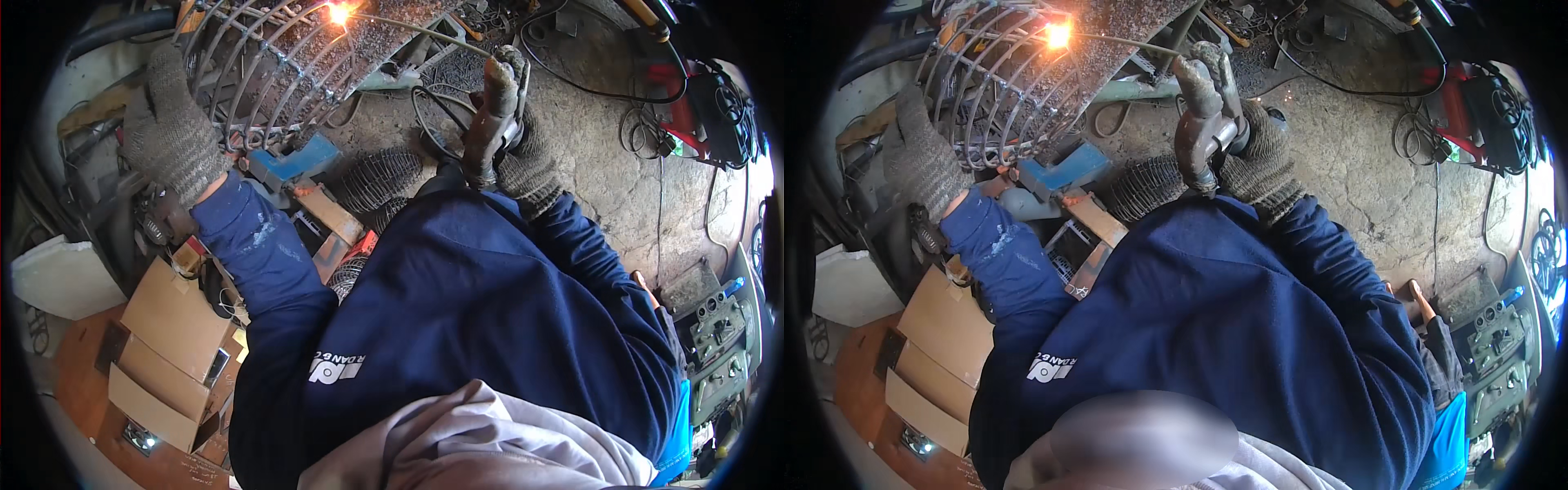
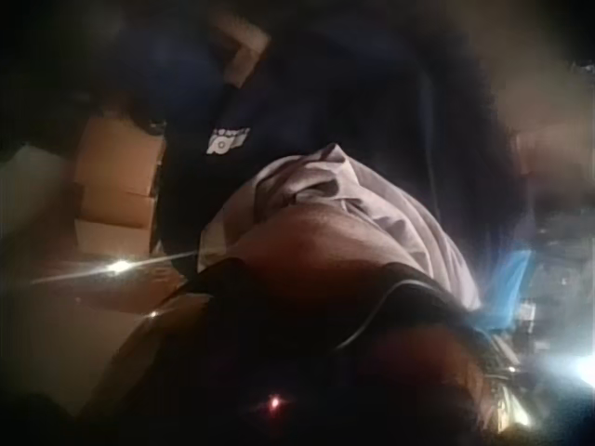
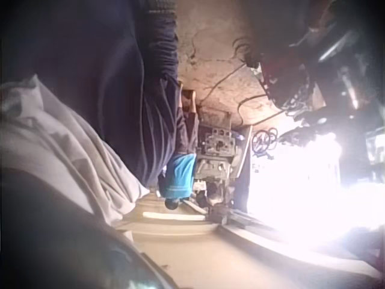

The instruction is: The person welds a wire cage structure by hand using a welding tool, then uses a hammer to strike the metal joints.

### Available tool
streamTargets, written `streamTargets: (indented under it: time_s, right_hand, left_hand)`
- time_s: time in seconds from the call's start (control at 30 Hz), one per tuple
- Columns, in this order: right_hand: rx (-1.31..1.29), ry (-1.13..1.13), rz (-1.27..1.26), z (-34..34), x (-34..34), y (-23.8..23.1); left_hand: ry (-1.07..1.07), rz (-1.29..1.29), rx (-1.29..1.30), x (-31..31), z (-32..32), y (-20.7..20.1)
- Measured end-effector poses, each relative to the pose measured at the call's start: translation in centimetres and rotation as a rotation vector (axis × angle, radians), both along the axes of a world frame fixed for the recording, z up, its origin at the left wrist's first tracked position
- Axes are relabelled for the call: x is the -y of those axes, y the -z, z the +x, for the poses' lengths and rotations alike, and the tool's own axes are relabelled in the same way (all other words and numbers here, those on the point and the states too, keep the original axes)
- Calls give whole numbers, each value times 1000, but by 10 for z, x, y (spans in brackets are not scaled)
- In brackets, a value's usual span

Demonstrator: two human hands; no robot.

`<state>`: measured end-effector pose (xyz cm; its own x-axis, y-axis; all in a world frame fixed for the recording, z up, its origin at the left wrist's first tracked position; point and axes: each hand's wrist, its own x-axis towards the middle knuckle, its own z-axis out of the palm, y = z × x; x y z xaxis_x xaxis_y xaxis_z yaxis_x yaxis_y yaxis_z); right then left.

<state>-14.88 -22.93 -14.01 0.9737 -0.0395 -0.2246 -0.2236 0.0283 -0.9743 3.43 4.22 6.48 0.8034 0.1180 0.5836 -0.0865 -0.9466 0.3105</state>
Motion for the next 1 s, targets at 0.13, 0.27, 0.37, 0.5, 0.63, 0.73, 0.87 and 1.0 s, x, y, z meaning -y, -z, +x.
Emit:
streamTargets:
  time_s: [0.13,0.27,0.37,0.5,0.63,0.73,0.87,1.0]
  right_hand:
    - [43,56,-1,2,-3,-16]
    - [95,81,-69,-2,-5,1]
    - [-27,66,-35,-4,-4,16]
    - [-53,77,-60,-3,-6,14]
    - [64,57,-82,-3,-4,0]
    - [10,53,15,-3,-4,-5]
    - [37,-28,131,-1,-2,-13]
    - [73,-194,694,2,4,-4]
  left_hand:
    - [-6,23,-8,-2,0,0]
    - [-10,117,7,-7,0,-1]
    - [-148,57,-179,-1,-2,-6]
    - [-122,83,-132,-2,-3,-6]
    - [79,290,17,-21,4,2]
    - [28,291,-39,-32,9,9]
    - [157,928,119,-47,17,4]
    - [167,769,100,-45,20,5]
